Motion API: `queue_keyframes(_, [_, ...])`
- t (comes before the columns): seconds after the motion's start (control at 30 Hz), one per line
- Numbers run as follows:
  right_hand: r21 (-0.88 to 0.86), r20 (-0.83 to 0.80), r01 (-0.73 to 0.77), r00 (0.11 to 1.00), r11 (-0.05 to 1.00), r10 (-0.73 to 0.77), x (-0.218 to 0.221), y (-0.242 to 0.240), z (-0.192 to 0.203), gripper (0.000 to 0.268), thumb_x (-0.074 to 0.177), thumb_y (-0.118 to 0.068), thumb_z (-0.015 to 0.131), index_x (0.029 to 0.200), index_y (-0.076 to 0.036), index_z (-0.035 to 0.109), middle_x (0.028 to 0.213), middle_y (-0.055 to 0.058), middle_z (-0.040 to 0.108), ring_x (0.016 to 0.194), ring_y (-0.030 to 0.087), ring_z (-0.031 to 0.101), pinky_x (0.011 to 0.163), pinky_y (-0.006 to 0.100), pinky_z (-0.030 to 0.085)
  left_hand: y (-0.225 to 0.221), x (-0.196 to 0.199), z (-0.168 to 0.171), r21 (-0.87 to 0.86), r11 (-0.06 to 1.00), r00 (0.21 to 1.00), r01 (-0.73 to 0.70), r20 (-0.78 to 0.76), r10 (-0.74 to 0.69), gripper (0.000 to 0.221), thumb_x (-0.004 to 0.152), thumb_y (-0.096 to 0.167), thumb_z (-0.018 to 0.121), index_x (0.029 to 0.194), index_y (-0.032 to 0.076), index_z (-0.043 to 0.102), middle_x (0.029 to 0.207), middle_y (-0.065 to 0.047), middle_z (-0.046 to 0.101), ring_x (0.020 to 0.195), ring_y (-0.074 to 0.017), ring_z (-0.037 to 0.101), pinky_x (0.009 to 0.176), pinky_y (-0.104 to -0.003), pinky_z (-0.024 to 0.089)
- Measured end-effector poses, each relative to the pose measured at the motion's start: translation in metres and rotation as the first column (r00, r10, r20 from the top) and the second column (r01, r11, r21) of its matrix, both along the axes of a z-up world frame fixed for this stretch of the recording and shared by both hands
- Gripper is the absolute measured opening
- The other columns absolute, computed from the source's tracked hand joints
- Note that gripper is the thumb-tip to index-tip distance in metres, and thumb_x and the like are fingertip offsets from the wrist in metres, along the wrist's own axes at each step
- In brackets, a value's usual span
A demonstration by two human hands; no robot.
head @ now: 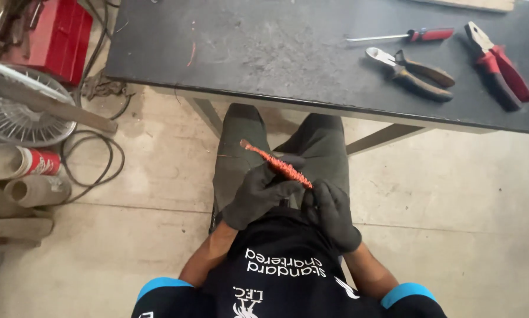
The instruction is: Winding copper wire around a motor stator and inspecting the assembly at a repair bench
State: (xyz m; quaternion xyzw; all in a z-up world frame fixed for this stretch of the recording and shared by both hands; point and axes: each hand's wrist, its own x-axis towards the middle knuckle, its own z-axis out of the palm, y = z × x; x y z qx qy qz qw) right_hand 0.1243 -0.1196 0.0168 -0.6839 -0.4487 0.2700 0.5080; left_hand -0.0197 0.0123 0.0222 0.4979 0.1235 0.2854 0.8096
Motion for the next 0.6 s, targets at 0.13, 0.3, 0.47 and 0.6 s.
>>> queue_keyframes(0.13, [0.228,-0.972,-0.131,0.019,0.965,0.233,-0.007,-0.012,-0.012,0.043,0.112,-0.032,0.036,0.074,-0.013,0.036,0.039,-0.010,0.021,0.028,0.003,0.023,0.027,0.015,0.023,0.003,0.002,0.013,0.044,0.999,0.998,0.004,0.059,-0.007,0.015,0.091,0.002,0.076,0.103,-0.004,0.071,0.094,-0.011,0.069,0.090,-0.0132,0.063,0.089,-0.032,0.053])
queue_keyframes(0.3, [0.182,-0.842,-0.140,0.489,0.973,0.228,-0.008,-0.005,-0.007,0.056,0.111,-0.038,0.035,0.062,-0.011,0.044,0.035,-0.002,0.037,0.028,0.007,0.035,0.028,0.020,0.030,0.004,0.006,0.040,0.136,0.988,0.997,-0.069,0.041,0.064,0.019,0.091,0.000,0.075,0.074,0.004,0.067,0.065,0.001,0.056,0.065,-0.0038,0.051,0.060,-0.019,0.042])
queue_keyframes(0.47, [0.091,0.362,-0.176,0.923,0.980,0.132,0.011,-0.004,-0.009,0.014,0.099,-0.019,0.060,0.099,-0.007,0.067,0.071,0.013,0.068,0.066,0.041,0.068,0.056,0.045,0.057,0.001,0.007,0.022,0.082,0.987,0.981,-0.139,0.149,0.126,0.004,0.096,0.002,0.071,0.096,-0.001,0.069,0.086,-0.007,0.068,0.084,-0.0114,0.062,0.082,-0.031,0.054])
queue_keyframes(0.6, [0.146,0.107,-0.145,0.986,0.979,0.130,0.010,-0.018,-0.024,0.027,0.101,-0.015,0.051,0.086,-0.004,0.070,0.058,0.013,0.060,0.053,0.041,0.061,0.052,0.039,0.052,-0.003,0.007,0.020,0.076,0.985,0.985,-0.152,0.090,0.145,0.011,0.095,0.007,0.076,0.094,-0.003,0.071,0.080,-0.007,0.068,0.081,-0.0083,0.060,0.075,-0.026,0.054])
